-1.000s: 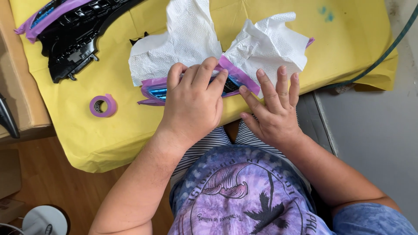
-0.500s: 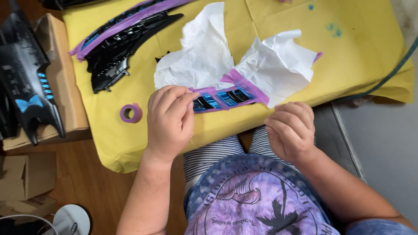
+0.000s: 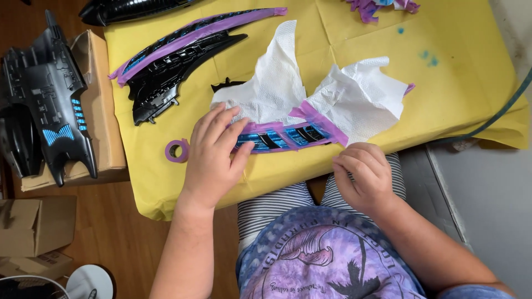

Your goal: Masking a plastic component with tape and paper towels and then applying blue paint using an airbrush.

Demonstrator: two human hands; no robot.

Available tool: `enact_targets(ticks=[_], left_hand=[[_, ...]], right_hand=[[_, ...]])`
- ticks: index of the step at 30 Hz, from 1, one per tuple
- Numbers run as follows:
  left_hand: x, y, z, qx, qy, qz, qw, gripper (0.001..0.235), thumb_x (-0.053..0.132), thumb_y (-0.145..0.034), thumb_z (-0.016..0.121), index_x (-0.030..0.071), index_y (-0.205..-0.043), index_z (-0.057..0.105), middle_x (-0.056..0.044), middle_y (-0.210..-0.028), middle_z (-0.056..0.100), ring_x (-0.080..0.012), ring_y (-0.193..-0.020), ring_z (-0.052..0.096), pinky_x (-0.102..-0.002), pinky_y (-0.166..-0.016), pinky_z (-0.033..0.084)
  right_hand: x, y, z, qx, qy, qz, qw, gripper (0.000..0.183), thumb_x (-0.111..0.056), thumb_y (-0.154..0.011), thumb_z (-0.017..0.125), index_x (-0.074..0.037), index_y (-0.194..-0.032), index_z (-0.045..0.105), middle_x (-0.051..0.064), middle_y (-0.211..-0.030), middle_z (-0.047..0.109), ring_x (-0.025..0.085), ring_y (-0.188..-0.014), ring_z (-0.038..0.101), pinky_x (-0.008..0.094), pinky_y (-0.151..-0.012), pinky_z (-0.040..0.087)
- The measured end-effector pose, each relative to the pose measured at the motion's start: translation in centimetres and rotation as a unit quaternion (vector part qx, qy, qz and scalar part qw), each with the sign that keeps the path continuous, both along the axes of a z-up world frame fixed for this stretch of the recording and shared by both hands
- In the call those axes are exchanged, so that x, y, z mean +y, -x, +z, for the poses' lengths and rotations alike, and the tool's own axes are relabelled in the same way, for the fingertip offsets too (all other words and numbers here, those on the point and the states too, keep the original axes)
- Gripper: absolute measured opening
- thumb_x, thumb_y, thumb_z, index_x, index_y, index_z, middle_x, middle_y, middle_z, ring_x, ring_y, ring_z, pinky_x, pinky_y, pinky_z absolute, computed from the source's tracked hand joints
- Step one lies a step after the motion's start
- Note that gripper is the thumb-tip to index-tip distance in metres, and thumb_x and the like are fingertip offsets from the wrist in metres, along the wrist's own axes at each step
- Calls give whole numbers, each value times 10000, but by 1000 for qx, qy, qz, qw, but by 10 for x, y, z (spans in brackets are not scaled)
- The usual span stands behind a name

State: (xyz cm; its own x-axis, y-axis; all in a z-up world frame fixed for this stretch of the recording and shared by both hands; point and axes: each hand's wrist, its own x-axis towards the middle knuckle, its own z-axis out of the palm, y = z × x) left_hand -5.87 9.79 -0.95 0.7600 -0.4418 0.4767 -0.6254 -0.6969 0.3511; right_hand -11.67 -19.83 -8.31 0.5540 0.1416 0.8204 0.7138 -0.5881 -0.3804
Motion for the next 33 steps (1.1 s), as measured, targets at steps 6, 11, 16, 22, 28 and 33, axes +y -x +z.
enact_targets(ticks=[6, 11, 16, 22, 28, 33], left_hand=[[-1, 8, -2, 44, -9, 20, 999, 455, 306, -961, 728, 3, -1292, 655, -205, -1356, 601, -454, -1322, 527, -575, -1094, 423], [-4, 15, -8, 33, 7, 25, 999, 441, 292, -949, 735, 4, -1276, 661, -194, -1295, 623, -429, -1257, 572, -554, -1083, 452], [-11, 38, -12, 24, 4, 46, 999, 414, 323, -956, 708, 18, -1235, 683, -180, -1274, 631, -406, -1203, 580, -533, -1063, 471], [-24, 75, -2, 47, -16, 98, 994, 473, 299, -930, 745, -7, -1279, 656, -179, -1340, 607, -381, -1189, 560, -515, -1008, 523], [-32, 91, -5, 43, 12, 112, 993, 397, 241, -927, 752, -7, -1213, 635, -185, -1271, 615, -355, -1086, 609, -477, -921, 541], [-29, 82, -4, 37, -8, 172, 984, 531, 413, -993, 601, 2, -1329, 601, -161, -1281, 602, -326, -942, 634, -458, -776, 522]], right_hand=[[-27, -2, 5, -18, 39, -78, 996, 88, 14, -920, 718, 5, -1007, 723, 144, -965, 716, 377, -926, 681, 504, -879, 522], [-38, -7, 14, 48, 27, -110, 992, 167, 72, -941, 698, 71, -1104, 662, 211, -1129, 701, 428, -1139, 682, 546, -1067, 462], [-41, -18, 29, 128, 10, -86, 988, 226, 97, -954, 658, 120, -1173, 613, 240, -1184, 684, 450, -1226, 654, 562, -1131, 425], [-40, -34, 50, 305, 31, -71, 949, 321, -17, -952, 581, 35, -1268, 606, 173, -1317, 666, 386, -1371, 576, 483, -1132, 453], [-43, -64, 47, 283, 49, -4, 958, 394, 33, -941, 586, 42, -1335, 581, 195, -1335, 663, 375, -1286, 622, 461, -1114, 480], [-37, -79, 57, 324, 1, -7, 946, 378, 46, -948, 570, 7, -1320, 625, 181, -1400, 652, 295, -1349, 604, 380, -1156, 445]])
